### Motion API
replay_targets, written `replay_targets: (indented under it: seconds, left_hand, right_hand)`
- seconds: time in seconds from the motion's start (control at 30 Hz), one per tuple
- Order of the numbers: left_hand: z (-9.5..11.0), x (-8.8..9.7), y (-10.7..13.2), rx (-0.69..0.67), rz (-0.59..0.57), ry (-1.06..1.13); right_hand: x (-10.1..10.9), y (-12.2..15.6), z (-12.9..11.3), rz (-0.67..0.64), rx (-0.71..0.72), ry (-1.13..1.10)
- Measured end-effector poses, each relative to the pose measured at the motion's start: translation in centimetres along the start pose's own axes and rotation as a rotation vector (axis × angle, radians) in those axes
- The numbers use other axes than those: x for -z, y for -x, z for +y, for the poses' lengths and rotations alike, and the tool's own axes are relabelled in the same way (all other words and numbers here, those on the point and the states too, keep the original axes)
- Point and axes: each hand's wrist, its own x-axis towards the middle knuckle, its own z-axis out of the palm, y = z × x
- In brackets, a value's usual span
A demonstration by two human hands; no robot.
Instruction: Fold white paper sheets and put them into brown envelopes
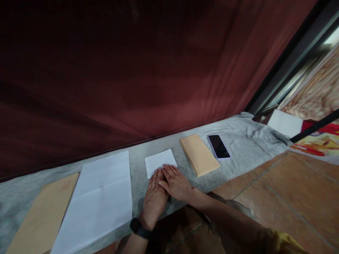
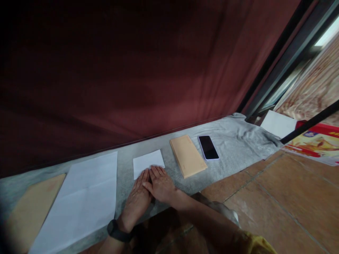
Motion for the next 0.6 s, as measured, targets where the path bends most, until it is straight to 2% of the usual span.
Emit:
replay_targets:
  seconds: [0.2,0.4,0.6]
  left_hand:
    - [0.6,0.7,0.0,-0.005,-0.015,-0.017]
    - [0.4,2.1,-0.2,0.004,-0.177,-0.088]
    - [1.1,1.7,-0.3,0.063,-0.110,-0.141]
  right_hand:
    - [-0.1,-0.3,0.2,0.001,0.004,0.005]
    - [-0.3,-0.5,0.3,-0.004,-0.006,-0.006]
    - [-0.3,-0.6,0.7,-0.042,0.001,-0.020]
